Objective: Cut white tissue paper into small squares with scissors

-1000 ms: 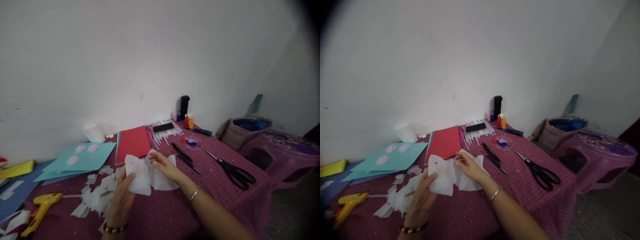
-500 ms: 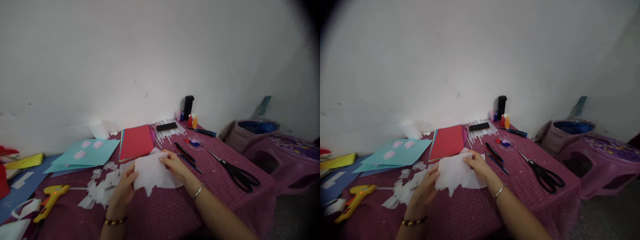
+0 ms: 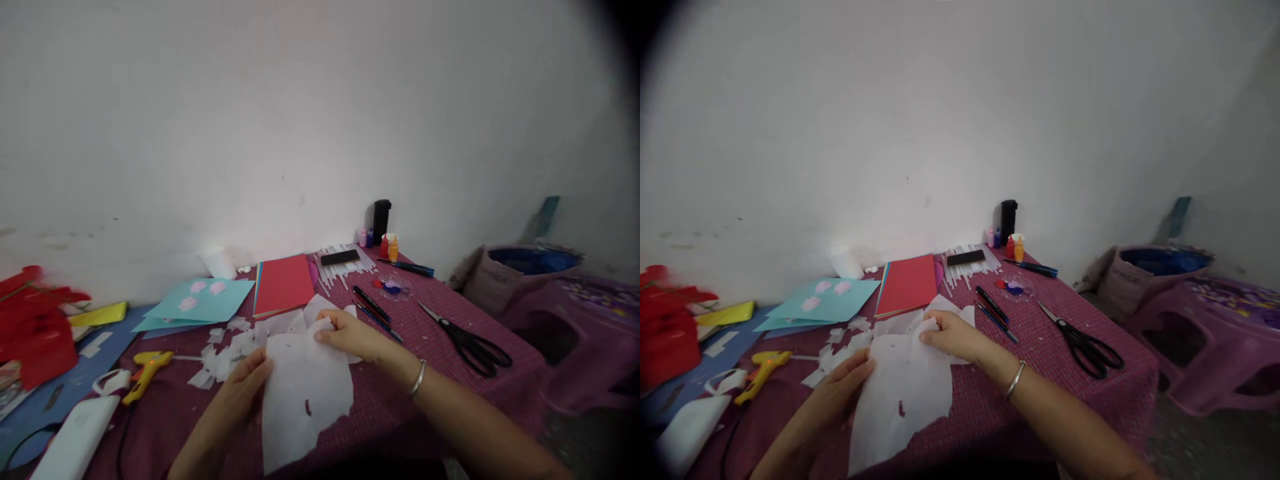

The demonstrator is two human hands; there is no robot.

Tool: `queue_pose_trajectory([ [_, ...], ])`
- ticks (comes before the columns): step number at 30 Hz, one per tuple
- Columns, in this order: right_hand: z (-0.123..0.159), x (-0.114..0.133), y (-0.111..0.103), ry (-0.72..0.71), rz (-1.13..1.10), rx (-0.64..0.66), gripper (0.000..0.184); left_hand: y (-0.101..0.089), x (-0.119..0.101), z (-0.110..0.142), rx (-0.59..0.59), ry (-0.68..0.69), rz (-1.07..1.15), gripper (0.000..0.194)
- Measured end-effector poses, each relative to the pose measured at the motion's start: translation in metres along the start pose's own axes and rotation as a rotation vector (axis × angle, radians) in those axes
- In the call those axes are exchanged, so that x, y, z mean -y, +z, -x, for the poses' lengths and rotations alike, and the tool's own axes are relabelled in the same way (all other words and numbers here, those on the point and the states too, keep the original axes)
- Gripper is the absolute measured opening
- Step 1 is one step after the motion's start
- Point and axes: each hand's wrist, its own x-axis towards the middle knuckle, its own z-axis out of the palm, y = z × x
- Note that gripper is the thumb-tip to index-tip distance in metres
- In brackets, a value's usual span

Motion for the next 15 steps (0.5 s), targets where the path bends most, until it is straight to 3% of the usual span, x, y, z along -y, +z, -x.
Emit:
queue_pose_trajectory([
  [2, 0.002, -0.013, 0.008, -0.025, 0.222, -0.041, 0.004, -0.006, 0.012, -0.006, -0.026, 0.09, -0.152, 0.029],
  [5, 0.005, -0.036, 0.026, -0.005, 0.356, -0.094, 0.004, -0.012, 0.036, -0.021, -0.072, 0.202, -0.367, 0.031],
  [9, 0.01, -0.054, 0.044, 0.006, 0.481, -0.111, 0.01, -0.014, 0.062, -0.035, -0.154, 0.207, -0.508, 0.029],
  [12, 0.013, -0.059, 0.03, 0.014, 0.532, -0.172, 0.016, -0.015, 0.073, -0.042, -0.197, 0.21, -0.5, 0.032],
  [15, 0.012, -0.064, -0.01, 0.096, 0.515, -0.373, 0.022, -0.02, 0.078, -0.047, -0.23, 0.24, -0.464, 0.033],
])
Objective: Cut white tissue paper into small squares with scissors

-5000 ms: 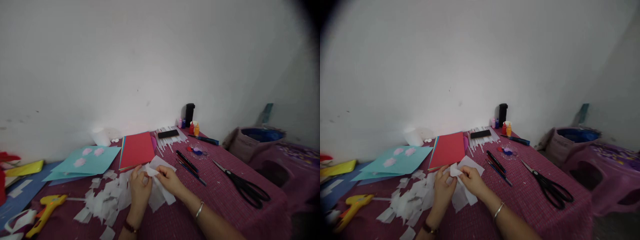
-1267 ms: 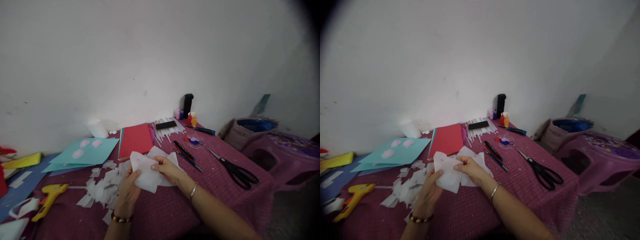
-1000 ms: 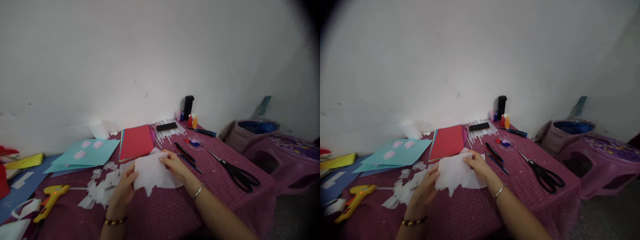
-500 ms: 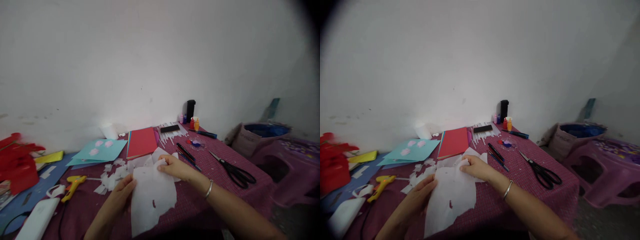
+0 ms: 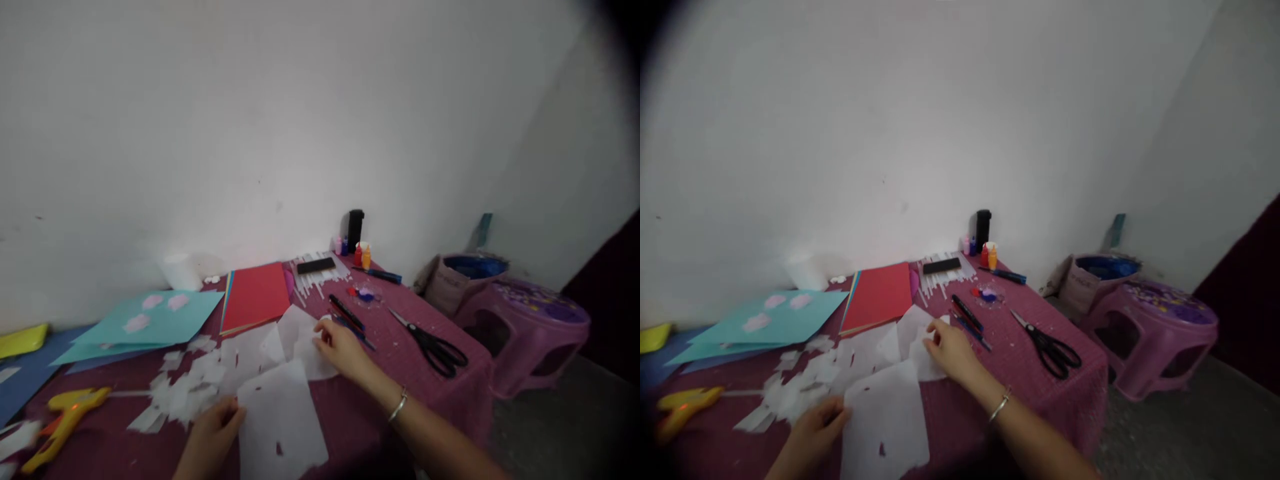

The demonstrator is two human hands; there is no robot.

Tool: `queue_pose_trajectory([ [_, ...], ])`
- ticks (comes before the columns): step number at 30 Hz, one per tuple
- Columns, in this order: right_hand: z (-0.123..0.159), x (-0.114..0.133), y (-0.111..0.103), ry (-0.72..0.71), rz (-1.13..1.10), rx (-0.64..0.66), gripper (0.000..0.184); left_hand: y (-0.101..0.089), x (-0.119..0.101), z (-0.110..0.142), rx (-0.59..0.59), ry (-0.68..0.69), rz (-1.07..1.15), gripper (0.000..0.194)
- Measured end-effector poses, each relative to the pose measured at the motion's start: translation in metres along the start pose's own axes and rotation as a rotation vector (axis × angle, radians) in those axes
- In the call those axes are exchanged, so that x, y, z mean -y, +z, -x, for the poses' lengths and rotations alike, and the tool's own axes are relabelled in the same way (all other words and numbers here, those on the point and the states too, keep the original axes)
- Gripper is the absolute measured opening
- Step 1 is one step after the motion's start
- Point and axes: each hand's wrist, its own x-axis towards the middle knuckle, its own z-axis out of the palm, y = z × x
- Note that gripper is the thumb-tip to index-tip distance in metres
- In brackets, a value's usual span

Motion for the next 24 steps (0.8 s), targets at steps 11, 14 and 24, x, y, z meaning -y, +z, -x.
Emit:
queue_pose_trajectory([
  [11, -0.076, -0.04, -0.033, -0.038, -0.215, 0.313, 0.037, -0.027, -0.025, -0.021, -0.022, 0.131, 0.012, 0.025],
  [14, -0.067, -0.022, -0.047, -0.099, -0.339, 0.363, 0.036, -0.025, -0.048, -0.033, 0.014, 0.152, 0.037, 0.021],
  [24, -0.043, 0.075, -0.103, -0.366, -0.82, 0.667, 0.037, 0.022, -0.134, -0.055, 0.486, 0.193, 0.91, 0.077],
])
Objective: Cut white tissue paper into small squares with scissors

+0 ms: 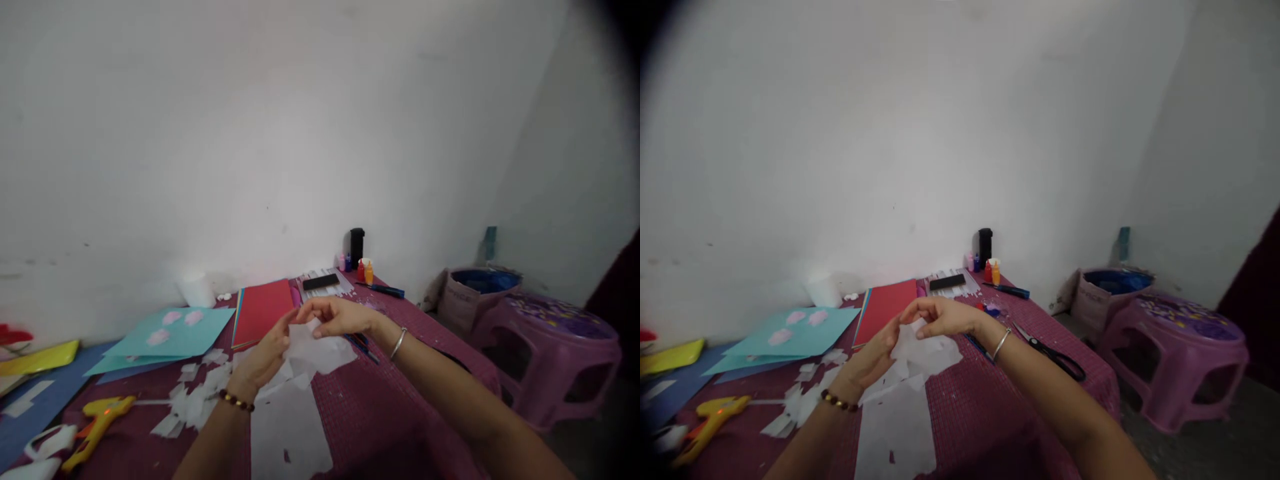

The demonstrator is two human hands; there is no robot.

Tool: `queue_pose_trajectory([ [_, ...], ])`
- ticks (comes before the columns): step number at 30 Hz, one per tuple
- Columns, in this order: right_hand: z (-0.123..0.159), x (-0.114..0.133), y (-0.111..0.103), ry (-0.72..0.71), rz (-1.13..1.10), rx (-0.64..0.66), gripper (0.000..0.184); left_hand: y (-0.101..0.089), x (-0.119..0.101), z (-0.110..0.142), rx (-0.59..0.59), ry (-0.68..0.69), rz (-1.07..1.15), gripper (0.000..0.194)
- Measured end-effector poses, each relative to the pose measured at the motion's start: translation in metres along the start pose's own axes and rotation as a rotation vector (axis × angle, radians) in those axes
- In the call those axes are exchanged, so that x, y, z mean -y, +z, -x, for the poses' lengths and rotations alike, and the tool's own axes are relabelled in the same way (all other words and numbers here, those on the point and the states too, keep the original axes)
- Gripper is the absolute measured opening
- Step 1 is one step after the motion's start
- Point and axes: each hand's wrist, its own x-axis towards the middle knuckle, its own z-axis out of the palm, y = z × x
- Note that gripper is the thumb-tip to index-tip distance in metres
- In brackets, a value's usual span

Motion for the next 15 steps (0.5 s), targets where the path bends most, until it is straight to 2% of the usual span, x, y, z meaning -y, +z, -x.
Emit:
queue_pose_trajectory([
  [2, -0.003, -0.001, -0.001, 0.01, -0.049, -0.015, 0.039, 0.004, -0.001, 0.003, -0.016, -0.07, 0.057, 0.06],
  [4, -0.003, -0.008, -0.004, 0.039, -0.067, -0.048, 0.043, 0.004, -0.007, 0.013, -0.081, -0.089, 0.037, 0.04],
  [6, -0.001, -0.016, -0.005, 0.104, -0.07, -0.056, 0.048, 0.003, -0.015, 0.025, -0.146, -0.115, 0.02, 0.029],
  [8, 0.004, -0.025, -0.002, 0.199, -0.053, -0.04, 0.045, 0.001, -0.026, 0.038, -0.231, -0.13, -0.036, 0.027],
  [10, 0.01, -0.034, 0.003, 0.272, -0.042, -0.039, 0.035, -0.003, -0.033, 0.048, -0.317, -0.126, -0.138, 0.029],
  [15, 0.015, -0.059, 0.025, 0.286, -0.133, -0.191, 0.016, -0.02, -0.033, 0.065, -0.377, -0.126, -0.428, 0.031],
])
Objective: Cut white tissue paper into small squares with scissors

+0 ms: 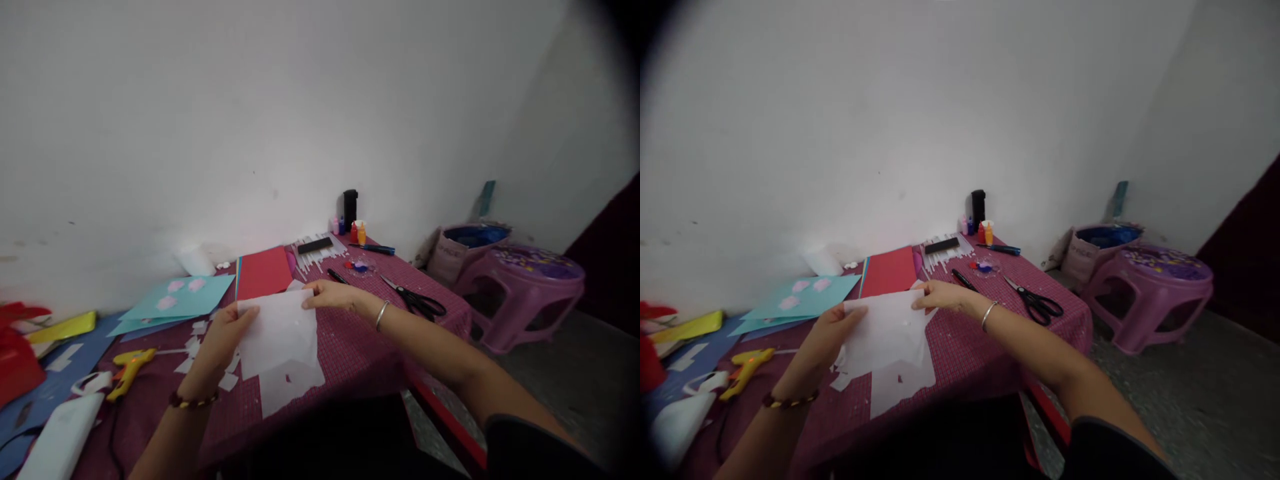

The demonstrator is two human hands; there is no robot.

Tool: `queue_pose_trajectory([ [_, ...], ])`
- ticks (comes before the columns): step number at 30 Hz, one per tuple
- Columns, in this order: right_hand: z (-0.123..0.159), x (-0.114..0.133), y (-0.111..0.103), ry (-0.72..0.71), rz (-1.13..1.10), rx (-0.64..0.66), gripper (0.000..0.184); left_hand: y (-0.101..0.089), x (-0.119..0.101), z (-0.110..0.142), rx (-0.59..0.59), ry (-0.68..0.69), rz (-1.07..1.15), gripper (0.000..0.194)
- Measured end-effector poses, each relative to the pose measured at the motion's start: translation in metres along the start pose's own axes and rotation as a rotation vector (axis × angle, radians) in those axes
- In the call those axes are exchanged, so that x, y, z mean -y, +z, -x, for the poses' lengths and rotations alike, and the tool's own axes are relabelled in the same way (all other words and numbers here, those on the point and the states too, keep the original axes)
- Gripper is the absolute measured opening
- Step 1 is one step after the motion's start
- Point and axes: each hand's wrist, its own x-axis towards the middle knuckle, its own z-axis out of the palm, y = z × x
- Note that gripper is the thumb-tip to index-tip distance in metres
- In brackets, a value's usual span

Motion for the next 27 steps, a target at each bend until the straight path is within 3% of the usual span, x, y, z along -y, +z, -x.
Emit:
queue_pose_trajectory([
  [5, -0.006, -0.015, 0.014, -0.006, -0.089, -0.171, 0.01, -0.01, 0.008, 0.002, -0.034, 0.014, -0.082, 0.033],
  [8, -0.01, -0.009, 0.019, -0.025, -0.117, -0.265, 0.007, -0.008, -0.004, 0.004, -0.054, 0.025, -0.052, 0.031],
  [11, -0.013, 0.002, 0.025, -0.084, -0.143, -0.348, 0.015, -0.002, -0.021, 0.0, -0.094, 0.109, -0.019, 0.03],
  [15, -0.018, 0.004, 0.038, -0.113, -0.131, -0.36, 0.025, 0.006, -0.03, -0.007, -0.192, 0.193, 0.02, 0.03],
  [19, -0.027, -0.005, 0.041, -0.113, -0.067, -0.381, 0.016, -0.003, -0.013, -0.001, -0.193, 0.147, 0.028, 0.034],
  [22, -0.03, -0.005, 0.034, -0.099, 0.028, -0.327, 0.013, -0.021, 0.0, 0.011, -0.036, 0.067, -0.035, 0.04],
  [25, -0.029, 0.003, 0.028, -0.048, 0.138, -0.133, 0.014, -0.033, 0.004, 0.015, 0.194, 0.044, -0.213, 0.066],
  [27, -0.028, 0.012, 0.027, -0.015, 0.203, -0.001, 0.012, -0.032, 0.002, 0.009, 0.257, 0.061, -0.301, 0.08],
])
